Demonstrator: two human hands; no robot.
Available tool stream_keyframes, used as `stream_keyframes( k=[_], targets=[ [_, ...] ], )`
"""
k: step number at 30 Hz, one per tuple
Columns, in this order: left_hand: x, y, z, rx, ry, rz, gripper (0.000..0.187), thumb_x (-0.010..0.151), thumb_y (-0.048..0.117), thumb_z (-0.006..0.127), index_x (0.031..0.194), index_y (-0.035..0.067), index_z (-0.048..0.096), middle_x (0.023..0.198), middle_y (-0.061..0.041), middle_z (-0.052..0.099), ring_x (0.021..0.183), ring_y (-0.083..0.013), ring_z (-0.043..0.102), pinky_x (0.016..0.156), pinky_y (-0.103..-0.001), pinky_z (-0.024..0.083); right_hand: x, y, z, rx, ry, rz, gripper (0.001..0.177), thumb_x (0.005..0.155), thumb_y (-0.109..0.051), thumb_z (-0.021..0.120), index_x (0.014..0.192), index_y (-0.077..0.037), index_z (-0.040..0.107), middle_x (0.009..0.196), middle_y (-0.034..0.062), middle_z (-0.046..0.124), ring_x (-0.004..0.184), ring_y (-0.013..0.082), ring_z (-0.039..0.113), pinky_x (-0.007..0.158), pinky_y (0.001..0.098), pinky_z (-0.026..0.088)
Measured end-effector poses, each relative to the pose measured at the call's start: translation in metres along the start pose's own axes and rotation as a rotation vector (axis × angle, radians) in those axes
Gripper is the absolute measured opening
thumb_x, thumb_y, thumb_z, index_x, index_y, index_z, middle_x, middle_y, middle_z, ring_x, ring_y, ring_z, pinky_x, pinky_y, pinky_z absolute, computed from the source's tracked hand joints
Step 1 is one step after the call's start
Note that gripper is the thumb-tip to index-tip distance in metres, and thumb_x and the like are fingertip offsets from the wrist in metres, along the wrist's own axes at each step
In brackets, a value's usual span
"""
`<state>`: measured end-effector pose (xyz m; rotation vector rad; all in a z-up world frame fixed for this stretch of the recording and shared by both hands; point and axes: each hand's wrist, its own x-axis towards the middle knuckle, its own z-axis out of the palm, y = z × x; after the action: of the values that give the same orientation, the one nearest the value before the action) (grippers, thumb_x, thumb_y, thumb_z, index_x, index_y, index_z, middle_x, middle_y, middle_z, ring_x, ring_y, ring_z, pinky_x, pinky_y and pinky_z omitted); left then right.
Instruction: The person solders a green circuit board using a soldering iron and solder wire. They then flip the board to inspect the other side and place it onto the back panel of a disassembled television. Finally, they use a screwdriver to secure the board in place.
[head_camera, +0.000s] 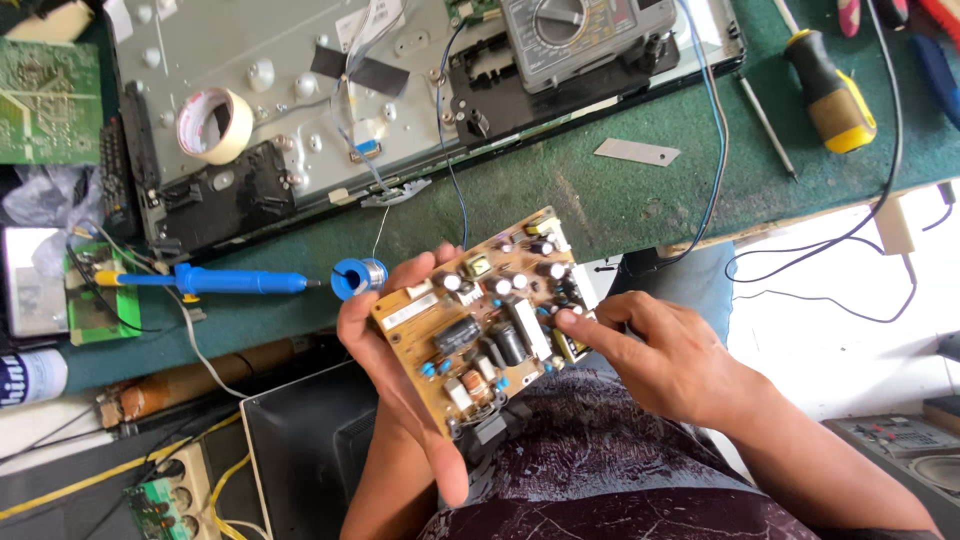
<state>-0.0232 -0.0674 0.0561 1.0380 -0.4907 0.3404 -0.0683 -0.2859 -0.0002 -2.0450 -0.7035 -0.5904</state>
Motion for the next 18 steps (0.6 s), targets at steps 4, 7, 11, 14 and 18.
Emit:
stream_keyframes(
  k=[4,7,11,14,18],
  targets=[
    [0.0,-0.008,-0.012,-0.105,-0.002,-0.044,0.107,0.084,0.056,0.091,0.16,0.015,0.027,0.158,-0.035,0.043,0.147,-0.0505,0.049,0.13,-0.071,0.037,0.012,-0.009,-0.002,0.012,0.008,-0.011,0.043,0.101,0.001,0.052,0.138,-0.007,0.073,0.093,0.0135,0.062,0.055,0.0261,0.054,0.049,0.0382,0.053],
    [0.0,-0.017,-0.027,-0.171,0.001,-0.061,0.122,0.078,0.056,0.097,0.165,0.014,0.024,0.161,-0.035,0.041,0.148,-0.0505,0.05,0.131,-0.07,0.038,0.02,-0.016,-0.003,0.031,0.022,-0.029,0.041,0.099,0.001,0.055,0.135,-0.005,0.074,0.092,0.0148,0.065,0.059,0.03,0.063,0.051,0.0383,0.055],
    [-0.003,-0.019,-0.043,-0.21,0.015,-0.089,0.136,0.071,0.056,0.102,0.171,0.012,0.021,0.165,-0.035,0.039,0.149,-0.0505,0.051,0.131,-0.069,0.039,0.026,-0.025,-0.015,0.088,-0.148,-0.078,0.051,0.107,-0.017,0.071,0.152,-0.003,0.052,0.106,0.0139,0.067,0.085,0.0273,0.069,0.075,0.0387,0.06],
    [0.005,-0.028,-0.045,-0.571,-0.002,-0.22,0.11,0.087,0.072,0.076,0.17,0.012,0.037,0.163,-0.026,0.048,0.145,-0.0459,0.054,0.123,-0.072,0.042,0.029,-0.018,-0.014,0.243,-0.05,0.01,0.072,0.09,-0.038,0.088,0.143,0.0,0.058,0.109,0.0119,0.07,0.088,0.0232,0.07,0.081,0.035,0.062],
    [0.004,-0.021,-0.052,-0.8,-0.02,-0.515,0.111,0.086,0.078,0.07,0.167,0.011,0.037,0.16,-0.024,0.046,0.145,-0.0466,0.052,0.122,-0.069,0.042,0.034,-0.013,-0.01,0.174,0.035,0.129,0.068,0.083,-0.045,0.084,0.134,-0.004,0.067,0.115,0.0113,0.072,0.097,0.0188,0.07,0.084,0.0299,0.063]
  ],
)
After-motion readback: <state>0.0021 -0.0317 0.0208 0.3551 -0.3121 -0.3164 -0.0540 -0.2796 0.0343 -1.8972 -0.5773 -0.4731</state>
